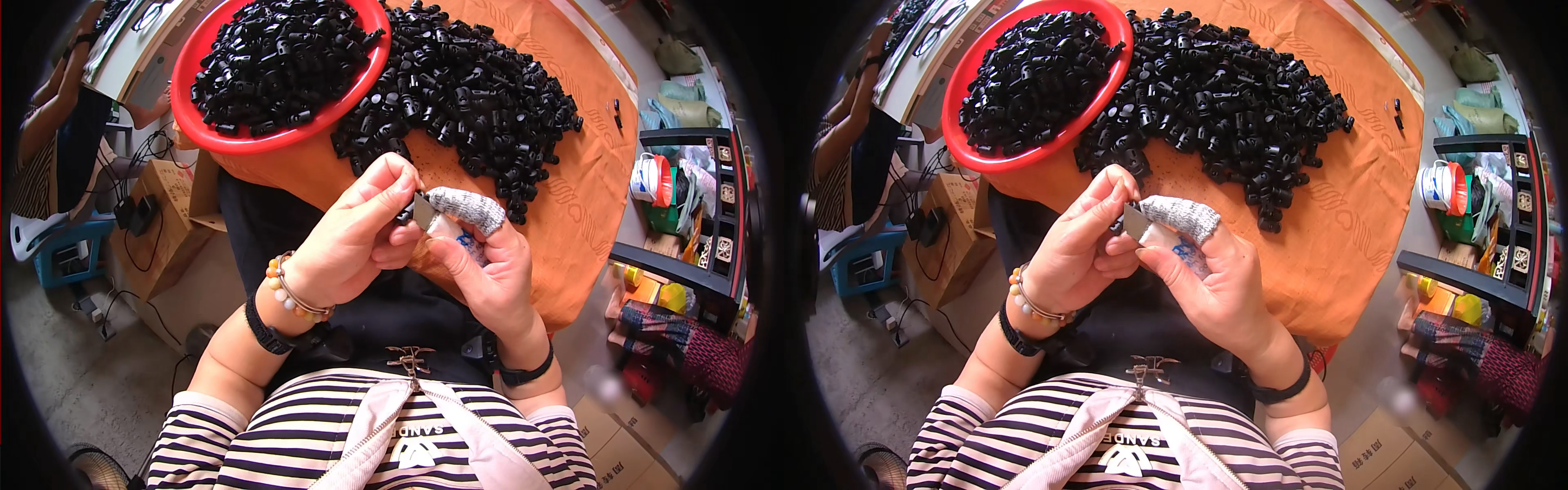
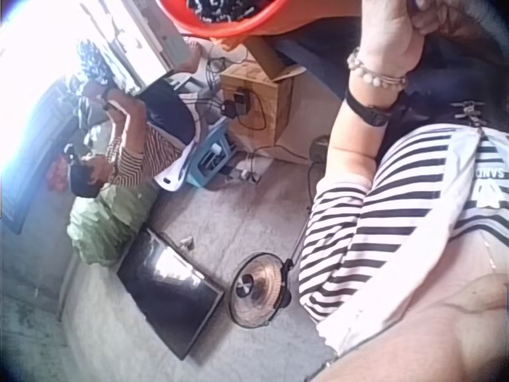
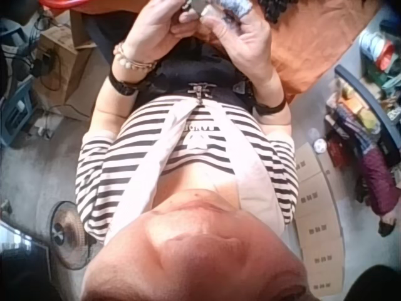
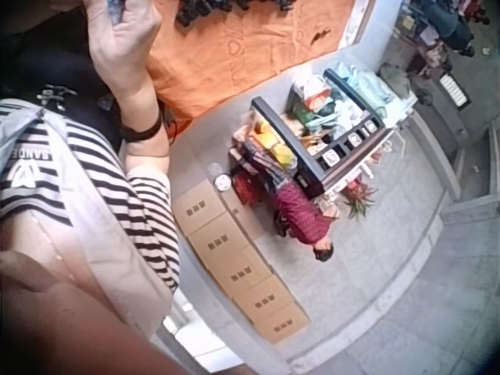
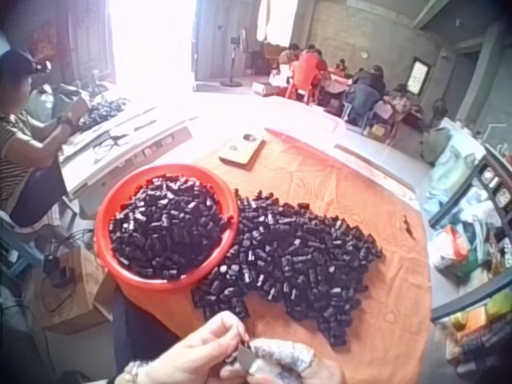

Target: Inspecting and trimming small black plastic shoe components at a workbench.

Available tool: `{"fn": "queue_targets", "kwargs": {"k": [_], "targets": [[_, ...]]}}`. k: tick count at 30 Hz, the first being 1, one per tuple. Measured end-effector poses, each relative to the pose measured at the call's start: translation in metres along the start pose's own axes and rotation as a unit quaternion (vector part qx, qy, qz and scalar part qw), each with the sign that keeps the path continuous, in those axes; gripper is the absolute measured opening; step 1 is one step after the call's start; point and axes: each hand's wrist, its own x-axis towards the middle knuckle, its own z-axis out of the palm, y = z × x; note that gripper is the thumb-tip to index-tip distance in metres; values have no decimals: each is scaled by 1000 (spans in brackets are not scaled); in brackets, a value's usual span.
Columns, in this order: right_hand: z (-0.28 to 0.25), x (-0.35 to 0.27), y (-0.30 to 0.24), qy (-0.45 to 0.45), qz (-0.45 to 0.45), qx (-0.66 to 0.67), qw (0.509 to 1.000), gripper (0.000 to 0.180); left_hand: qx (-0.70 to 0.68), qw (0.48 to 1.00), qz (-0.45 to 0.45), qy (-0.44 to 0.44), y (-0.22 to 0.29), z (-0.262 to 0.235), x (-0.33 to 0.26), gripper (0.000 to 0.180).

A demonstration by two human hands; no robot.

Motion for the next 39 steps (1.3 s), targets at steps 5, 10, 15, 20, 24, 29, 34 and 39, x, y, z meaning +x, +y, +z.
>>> {"fn": "queue_targets", "kwargs": {"k": [5, 10, 15, 20, 24, 29, 34, 39], "targets": [[7, 0, -9, 4, -4, 60, 998, 40, -17, 999, -18, -22, 2, 1, 2, 14], [7, 1, -13, -14, 4, 80, 997, 43, -13, 1000, 5, 5, 0, 2, 3, 13], [8, 2, -9, -1, -31, 60, 998, 42, -7, 1000, 3, -8, 1, 2, 2, 13], [6, 1, -10, -11, -15, 76, 997, 40, 2, 1000, -4, -8, 2, 1, 2, 13], [4, 2, -13, -23, 3, 103, 994, 39, 7, 1000, -5, -11, 3, 1, 1, 13], [5, 1, -10, -17, -6, 104, 994, 39, 13, 1000, -7, -24, 3, -1, 2, 14], [4, -1, -11, -19, 5, 91, 996, 40, 19, 999, 3, -27, 2, -1, 3, 13], [6, 0, -10, -8, -3, 84, 996, 41, 20, 1000, 3, -23, 2, -2, 1, 13]]}}
